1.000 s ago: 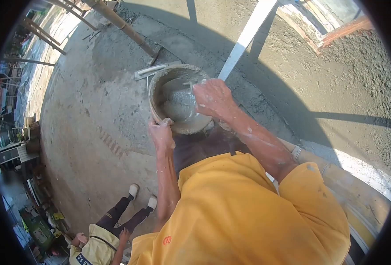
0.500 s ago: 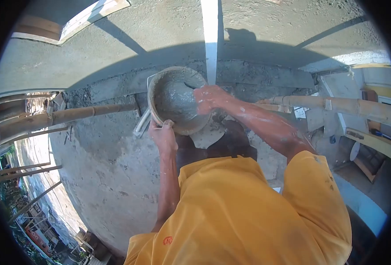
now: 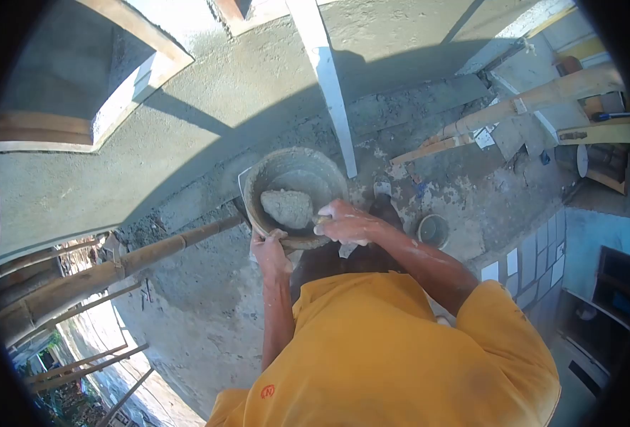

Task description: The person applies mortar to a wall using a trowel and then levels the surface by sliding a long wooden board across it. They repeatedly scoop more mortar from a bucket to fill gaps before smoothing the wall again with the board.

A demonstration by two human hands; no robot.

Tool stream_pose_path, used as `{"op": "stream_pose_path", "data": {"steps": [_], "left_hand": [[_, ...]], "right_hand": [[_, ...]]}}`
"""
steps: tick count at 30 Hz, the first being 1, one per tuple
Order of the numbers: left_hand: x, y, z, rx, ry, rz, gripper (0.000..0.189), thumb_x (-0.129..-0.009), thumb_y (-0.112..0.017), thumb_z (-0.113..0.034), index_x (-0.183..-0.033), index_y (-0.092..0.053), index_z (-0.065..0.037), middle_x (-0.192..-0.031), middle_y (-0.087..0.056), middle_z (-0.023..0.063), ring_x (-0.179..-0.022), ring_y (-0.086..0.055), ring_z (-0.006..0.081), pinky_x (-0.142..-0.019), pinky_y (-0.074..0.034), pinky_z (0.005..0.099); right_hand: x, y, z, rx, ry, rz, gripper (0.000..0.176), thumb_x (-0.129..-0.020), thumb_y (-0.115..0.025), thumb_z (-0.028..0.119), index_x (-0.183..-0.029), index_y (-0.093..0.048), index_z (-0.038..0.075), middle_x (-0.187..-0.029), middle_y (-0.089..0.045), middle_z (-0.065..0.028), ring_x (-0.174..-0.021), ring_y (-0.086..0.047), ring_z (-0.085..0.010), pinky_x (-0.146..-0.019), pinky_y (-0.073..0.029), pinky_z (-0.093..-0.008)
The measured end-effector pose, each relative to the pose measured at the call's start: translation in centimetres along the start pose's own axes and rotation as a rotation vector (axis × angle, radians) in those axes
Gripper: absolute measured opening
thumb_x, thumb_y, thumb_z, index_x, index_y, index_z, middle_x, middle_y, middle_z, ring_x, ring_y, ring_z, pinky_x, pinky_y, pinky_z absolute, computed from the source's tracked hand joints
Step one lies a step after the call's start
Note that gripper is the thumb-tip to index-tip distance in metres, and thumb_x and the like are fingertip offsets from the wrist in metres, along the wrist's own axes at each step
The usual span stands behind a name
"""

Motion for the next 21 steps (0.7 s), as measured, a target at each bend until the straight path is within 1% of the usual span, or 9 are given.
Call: {"op": "stream_pose_path", "data": {"steps": [1, 4, 8, 11, 13, 16, 19, 20, 21], "left_hand": [[-1.0, 1.0, 0.7, -0.087, 0.008, -0.003, 0.041, -0.082, -0.059, 0.013, -0.117, -0.07, -0.004, -0.095, -0.068, 0.002, -0.082, -0.064, 0.0144, -0.073, -0.054, 0.029], [0.6, -2.5, -4.3, 0.109, -0.077, 0.093, 0.058, -0.078, -0.055, 0.016, -0.134, -0.065, 0.001, -0.109, -0.068, 0.0054, -0.088, -0.069, 0.0183, -0.072, -0.059, 0.0321], [-3.2, 0.6, -3.1, -0.031, -0.071, 0.115, 0.075, -0.076, -0.054, 0.017, -0.149, -0.059, 0.0, -0.129, -0.069, 0.0121, -0.104, -0.072, 0.0241, -0.081, -0.06, 0.034], [-9.8, 4.1, 0.0, 0.054, -0.297, 0.126, 0.051, -0.079, -0.065, 0.007, -0.129, -0.071, -0.001, -0.106, -0.071, 0.0102, -0.083, -0.065, 0.0237, -0.072, -0.056, 0.039], [-10.6, 6.5, -0.6, -0.047, -0.23, -0.009, 0.056, -0.076, -0.065, 0.01, -0.131, -0.071, 0.0, -0.104, -0.072, 0.0088, -0.079, -0.065, 0.0217, -0.066, -0.055, 0.0386], [-8.9, 5.2, -3.9, -0.049, -0.22, -0.062, 0.058, -0.076, -0.064, 0.011, -0.133, -0.07, 0.0, -0.107, -0.071, 0.0092, -0.083, -0.066, 0.022, -0.069, -0.056, 0.0383], [-8.4, 3.6, -6.1, -0.047, -0.23, -0.09, 0.06, -0.076, -0.063, 0.012, -0.135, -0.068, 0.0, -0.11, -0.071, 0.0096, -0.086, -0.066, 0.0222, -0.071, -0.056, 0.0379], [-8.4, 3.1, -6.7, -0.048, -0.23, -0.094, 0.061, -0.076, -0.062, 0.012, -0.135, -0.068, 0.0, -0.111, -0.071, 0.0097, -0.087, -0.066, 0.0223, -0.072, -0.056, 0.0378], [-8.2, 2.8, -7.1, -0.048, -0.231, -0.104, 0.062, -0.076, -0.062, 0.012, -0.136, -0.067, 0.0, -0.112, -0.071, 0.0099, -0.088, -0.067, 0.0224, -0.073, -0.057, 0.0377]], "right_hand": [[0.0, -0.6, -0.6, -0.199, 0.092, -0.033, 0.037, -0.097, -0.069, 0.028, -0.112, -0.069, -0.006, -0.076, -0.057, -0.004, -0.059, -0.053, -0.0129, -0.05, -0.043, -0.0335], [0.6, -1.0, 0.8, -0.494, 0.282, 0.028, 0.023, -0.098, -0.066, 0.025, -0.093, -0.065, 0.003, -0.078, -0.063, -0.0036, -0.061, -0.058, -0.0119, -0.055, -0.048, -0.0303], [5.0, 2.2, 8.6, -0.933, 0.599, 0.0, 0.023, -0.097, -0.064, 0.016, -0.11, -0.068, -0.002, -0.086, -0.067, -0.0094, -0.063, -0.064, -0.0167, -0.056, -0.053, -0.0335], [9.8, 8.8, 15.6, -0.969, 0.849, -0.127, 0.031, -0.096, -0.064, 0.012, -0.123, -0.063, -0.004, -0.092, -0.067, -0.0115, -0.071, -0.067, -0.0178, -0.06, -0.06, -0.0347], [15.7, 14.1, 21.2, -1.086, 1.218, -0.17, 0.03, -0.096, -0.066, 0.011, -0.122, -0.062, -0.003, -0.093, -0.067, -0.0118, -0.073, -0.068, -0.0177, -0.058, -0.059, -0.0329], [26.2, 22.0, 27.4, -1.062, 1.535, -0.443, 0.029, -0.096, -0.072, 0.012, -0.119, -0.061, -0.002, -0.092, -0.065, -0.008, -0.07, -0.066, -0.0138, -0.054, -0.058, -0.0307], [36.9, 29.4, 32.2, -0.861, 1.939, -1.062, 0.026, -0.091, -0.081, 0.018, -0.103, -0.065, 0.0, -0.081, -0.066, -0.0036, -0.06, -0.064, -0.0111, -0.053, -0.055, -0.0268], [40.4, 31.8, 33.0, -0.778, 1.916, -1.429, 0.026, -0.092, -0.081, 0.019, -0.099, -0.065, 0.0, -0.076, -0.065, -0.0014, -0.057, -0.063, -0.0114, -0.053, -0.052, -0.0286], [43.3, 35.7, 33.5, -0.557, 1.722, -2.058, 0.027, -0.091, -0.08, 0.02, -0.099, -0.065, -0.001, -0.073, -0.066, -0.0058, -0.058, -0.064, -0.0185, -0.055, -0.053, -0.0359]]}}
Point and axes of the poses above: each hand's wrist, its own x-axis away from the middle knuckle, its own y-axis out of the back of the hand, z = x × y, the point moved 7 cm from there along -x, towards the middle knuckle
